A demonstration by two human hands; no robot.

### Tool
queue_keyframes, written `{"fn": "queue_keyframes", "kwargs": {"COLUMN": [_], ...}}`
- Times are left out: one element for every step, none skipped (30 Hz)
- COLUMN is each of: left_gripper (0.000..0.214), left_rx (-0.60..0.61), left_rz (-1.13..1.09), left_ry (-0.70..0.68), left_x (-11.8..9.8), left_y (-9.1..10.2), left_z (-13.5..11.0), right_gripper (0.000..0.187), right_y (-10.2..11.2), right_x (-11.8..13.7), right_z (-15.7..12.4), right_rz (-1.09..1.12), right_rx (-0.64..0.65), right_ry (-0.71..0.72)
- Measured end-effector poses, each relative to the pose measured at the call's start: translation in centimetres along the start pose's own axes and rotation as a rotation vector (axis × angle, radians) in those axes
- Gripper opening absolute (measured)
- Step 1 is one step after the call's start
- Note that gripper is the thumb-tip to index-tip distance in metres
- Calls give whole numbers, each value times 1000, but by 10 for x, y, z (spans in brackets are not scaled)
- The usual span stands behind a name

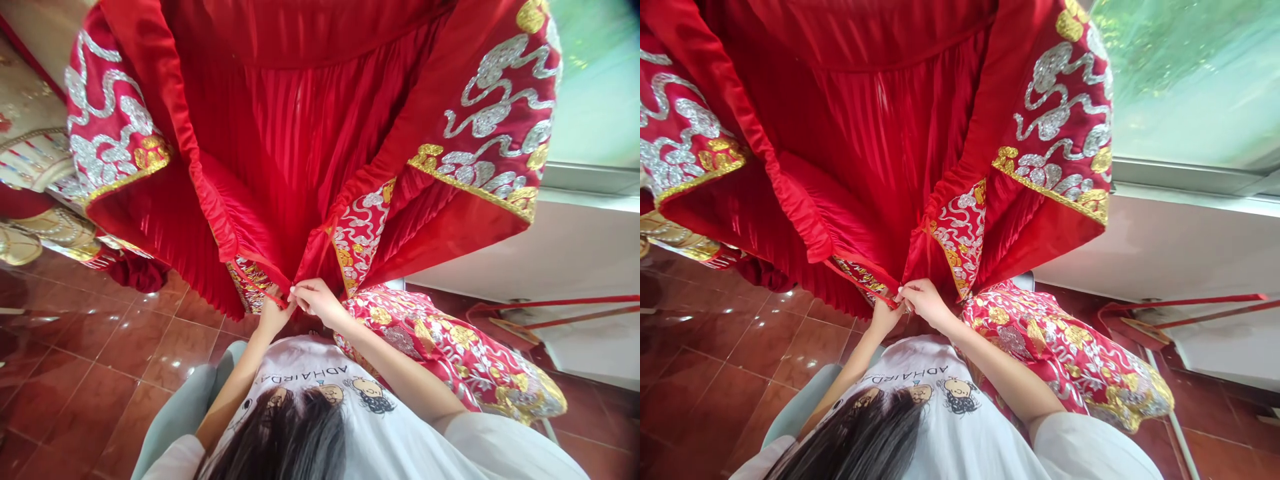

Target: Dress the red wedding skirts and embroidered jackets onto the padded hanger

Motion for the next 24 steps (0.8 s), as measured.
{"fn": "queue_keyframes", "kwargs": {"left_gripper": [18,22,25,27,28,29,28,28,26,24,22,21,20,20,20,19,19,18,18,18,19,22,26,28], "left_rx": [-12,-23,-33,-40,-47,-54,-63,-74,-88,-103,-116,-124,-127,-124,-120,-118,-123,-137,-157,-176,-191,-199,-199,-195], "left_rz": [-2,-6,-11,-17,-23,-28,-31,-34,-35,-35,-35,-35,-35,-33,-28,-21,-10,4,18,33,48,62,76,91], "left_ry": [0,0,0,-1,-3,-6,-10,-16,-23,-31,-39,-50,-62,-77,-94,-113,-132,-150,-168,-186,-205,-222,-237,-247], "left_x": [1,2,3,4,6,7,8,9,10,10,9,7,4,-1,-7,-14,-22,-30,-38,-46,-54,-61,-66,-70], "left_y": [1,1,1,0,0,-1,-2,-3,-4,-4,-5,-5,-5,-5,-4,-1,2,8,14,20,26,30,33,35], "left_z": [2,3,4,5,6,8,9,10,11,13,15,17,20,23,26,30,34,38,42,47,52,56,60,64], "right_gripper": [26,27,27,27,27,26,26,25,24,24,24,24,25,26,26,26,26,27,27,28,29,29,29,28], "right_y": [-1,-2,-3,-4,-4,-5,-5,-5,-5,-4,-3,-2,-2,-3,-4,-4,-5,-5,-6,-7,-9,-12,-14,-15], "right_x": [-4,-8,-10,-12,-12,-10,-5,1,10,22,36,50,63,73,80,83,84,82,79,76,74,71,70,71], "right_z": [0,1,2,2,3,3,3,3,1,-1,-5,-9,-13,-17,-20,-22,-22,-22,-21,-19,-18,-17,-15,-15], "right_rz": [19,43,73,112,155,194,227,252,268,273,271,267,259,250,240,230,223,220,223,233,250,273,303,338], "right_rx": [-4,-9,-15,-21,-27,-33,-39,-46,-58,-69,-78,-83,-81,-75,-72,-75,-83,-91,-99,-102,-95,-81,-65,-46], "right_ry": [-15,-26,-34,-41,-44,-45,-41,-34,-14,23,77,138,198,247,282,300,307,309,307,303,295,283,269,254]}}
Point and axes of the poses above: each hand's wrist, its own z-axis towards the middle knuckle, its own y-axis out of the back of the hand, x = y × z, the point moved 9 cm from there along z, towards the middle knuckle, and after that the axes turned 9 degrees about -y, right-handed, at the moved point
